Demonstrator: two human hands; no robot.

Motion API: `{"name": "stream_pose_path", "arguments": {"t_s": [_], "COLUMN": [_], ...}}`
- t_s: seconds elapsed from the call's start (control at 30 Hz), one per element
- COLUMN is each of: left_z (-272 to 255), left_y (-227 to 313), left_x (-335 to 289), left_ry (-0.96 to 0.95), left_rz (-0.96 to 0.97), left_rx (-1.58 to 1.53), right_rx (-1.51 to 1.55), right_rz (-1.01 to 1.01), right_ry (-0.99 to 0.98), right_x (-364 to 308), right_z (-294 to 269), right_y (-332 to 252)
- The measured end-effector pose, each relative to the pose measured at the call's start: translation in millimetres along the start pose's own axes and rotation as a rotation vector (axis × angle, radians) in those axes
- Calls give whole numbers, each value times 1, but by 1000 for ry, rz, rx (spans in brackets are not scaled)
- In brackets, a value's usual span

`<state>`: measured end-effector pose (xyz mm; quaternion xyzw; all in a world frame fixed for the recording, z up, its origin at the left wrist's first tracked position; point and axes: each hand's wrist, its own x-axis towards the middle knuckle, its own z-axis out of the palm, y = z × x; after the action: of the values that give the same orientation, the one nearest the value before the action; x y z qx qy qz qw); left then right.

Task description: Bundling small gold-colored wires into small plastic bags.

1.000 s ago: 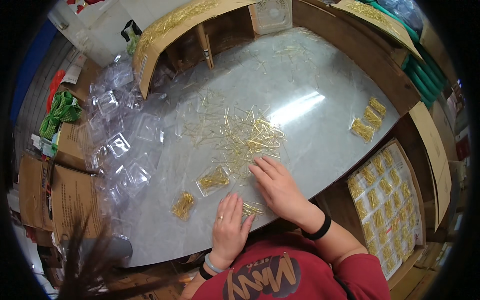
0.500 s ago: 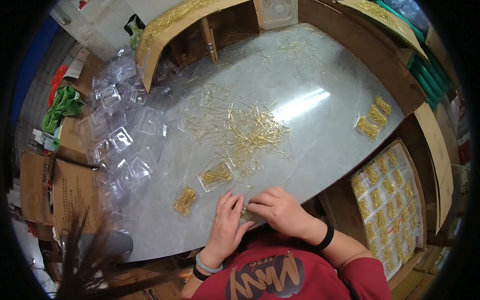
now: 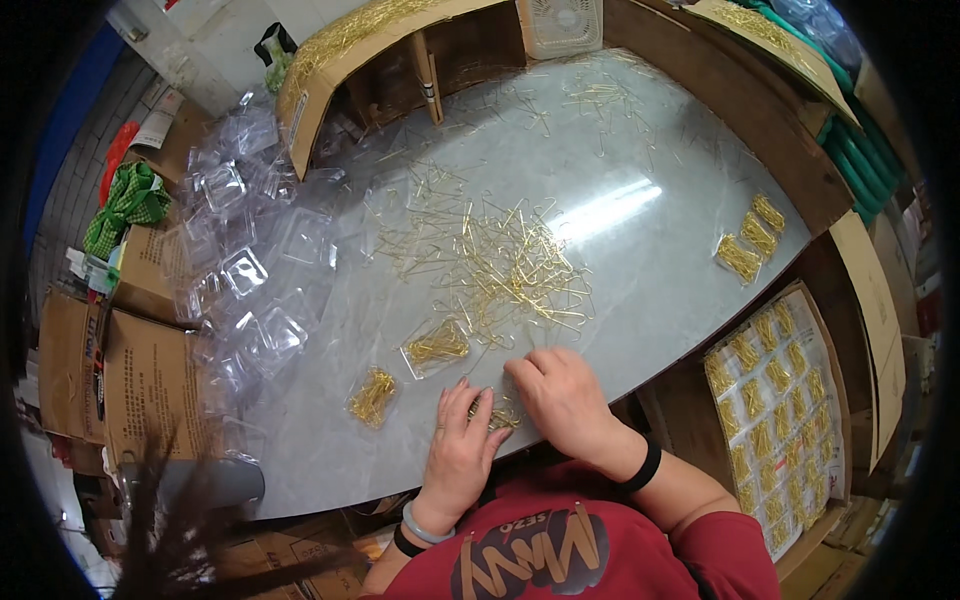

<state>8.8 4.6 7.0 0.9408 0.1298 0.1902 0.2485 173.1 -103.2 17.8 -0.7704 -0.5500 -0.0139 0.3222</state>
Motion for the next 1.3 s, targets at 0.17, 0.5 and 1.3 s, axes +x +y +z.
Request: {"name": "stream_pose_path", "arguments": {"t_s": [0.17,0.5,1.3], "left_z": [0,-1,-40], "left_y": [2,-2,-9], "left_x": [1,0,-3], "left_ry": [-23,-59,-214], "left_rz": [16,40,-45], "left_rx": [42,28,-320], "right_rx": [22,-73,237], "right_rz": [-14,0,-158], "right_ry": [137,-11,-121], "right_x": [20,10,-17], "right_z": [6,-3,-7], "right_y": [6,6,-6]}}
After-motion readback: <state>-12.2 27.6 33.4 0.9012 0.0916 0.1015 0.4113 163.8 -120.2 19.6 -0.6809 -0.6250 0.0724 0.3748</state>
